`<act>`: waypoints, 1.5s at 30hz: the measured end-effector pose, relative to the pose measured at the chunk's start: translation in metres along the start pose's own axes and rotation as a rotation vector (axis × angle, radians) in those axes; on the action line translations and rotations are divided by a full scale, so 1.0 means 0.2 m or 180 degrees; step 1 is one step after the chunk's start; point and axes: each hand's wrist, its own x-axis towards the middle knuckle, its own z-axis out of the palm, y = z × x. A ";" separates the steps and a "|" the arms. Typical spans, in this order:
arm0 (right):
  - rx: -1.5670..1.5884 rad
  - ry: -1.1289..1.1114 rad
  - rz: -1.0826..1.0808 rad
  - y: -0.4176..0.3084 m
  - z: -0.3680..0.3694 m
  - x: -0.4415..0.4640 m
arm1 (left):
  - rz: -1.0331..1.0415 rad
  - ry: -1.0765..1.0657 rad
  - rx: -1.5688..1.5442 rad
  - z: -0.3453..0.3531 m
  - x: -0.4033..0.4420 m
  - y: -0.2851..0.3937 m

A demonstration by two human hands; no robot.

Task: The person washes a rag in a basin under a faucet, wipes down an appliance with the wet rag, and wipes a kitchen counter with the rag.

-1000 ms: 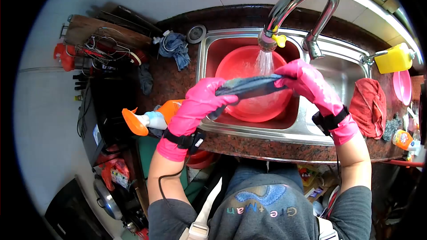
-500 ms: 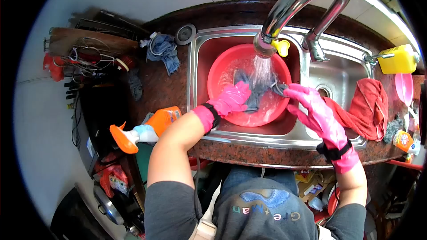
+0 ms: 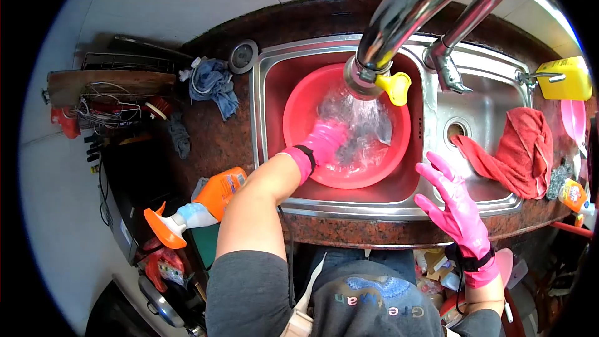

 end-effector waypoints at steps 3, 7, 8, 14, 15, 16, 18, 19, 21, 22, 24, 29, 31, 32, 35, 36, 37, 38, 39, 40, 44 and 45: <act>0.0047 -0.0030 -0.0200 -0.03 0.00 0.02 | -0.1929 0.1503 0.0083 0.56 0.17 -0.18; -0.0032 0.0003 -0.0249 -0.05 0.00 0.04 | -0.1102 -0.0990 -0.0420 0.11 0.01 0.16; -0.0024 0.0000 -0.0267 -0.06 0.01 0.05 | -0.1121 -0.0994 -0.0420 0.11 -0.02 0.16; 0.0301 0.0129 -0.0629 -0.07 0.05 0.04 | -0.0295 -0.0150 -0.5484 -0.04 -0.22 0.17; 0.0334 0.0174 -0.0611 -0.06 0.04 0.03 | -0.0346 0.0062 -0.5824 -0.22 -0.32 0.21; 0.0356 0.0203 -0.0589 -0.06 0.04 0.02 | -0.0398 0.0269 -0.6162 -0.47 -0.44 0.26; 0.0382 0.0301 -0.0574 -0.03 0.04 0.01 | -0.0288 0.0484 -0.6016 -0.75 -0.59 0.28; 0.0403 0.0370 -0.0599 -0.02 0.03 0.00 | -0.0193 0.0712 -0.6156 -0.91 -0.67 0.30; 0.0408 0.0473 -0.0641 0.01 0.04 -0.01 | -0.0351 0.1259 -0.6225 -0.97 -0.78 0.28; 0.0409 0.0517 -0.0663 0.03 0.04 -0.01 | -0.0597 0.1592 -0.6145 -0.92 -0.81 0.24; 0.0426 0.0559 -0.0649 0.04 0.05 -0.02 | -0.1046 0.1566 -0.6456 -0.92 -0.81 0.20; 0.0400 0.0551 -0.0583 0.07 0.04 -0.07 | -0.1186 0.1379 -0.5039 -0.58 -0.47 0.06; 0.0435 0.0582 -0.0600 0.09 0.04 -0.09 | -0.1506 0.2174 -0.3624 -0.16 -0.24 -0.05; 0.0420 0.0602 -0.0570 0.10 0.04 -0.10 | -0.1743 0.1832 -0.3226 0.10 -0.09 -0.16; 0.0415 0.0654 -0.0606 0.11 0.05 -0.13 | -0.1000 0.1904 -0.3786 0.25 0.07 0.04; 0.0410 0.0655 -0.0611 0.11 0.05 -0.13 | -0.0745 0.1339 -0.1894 0.24 0.08 0.05; 0.0459 0.0569 -0.0571 0.11 0.06 -0.14 | -0.0736 0.1102 -0.2112 0.25 0.08 0.09; 0.0511 0.0482 -0.0533 0.10 0.07 -0.14 | -0.0729 0.0861 -0.2326 0.25 0.07 0.11; 0.0480 0.0313 -0.0507 0.09 0.06 -0.12 | -0.0742 0.0855 -0.2321 0.21 0.07 0.09; 0.0488 0.0309 -0.0517 0.10 0.09 -0.12 | -0.0993 0.0305 -0.2003 0.16 0.07 0.06; 0.0743 0.0392 -0.0692 0.02 0.11 0.01 | -0.1678 0.0960 -0.4628 -0.04 -0.03 0.10; 0.1556 -0.0035 0.0038 -0.02 0.09 0.09 | -0.1691 0.1591 -0.5884 -0.03 -0.05 0.09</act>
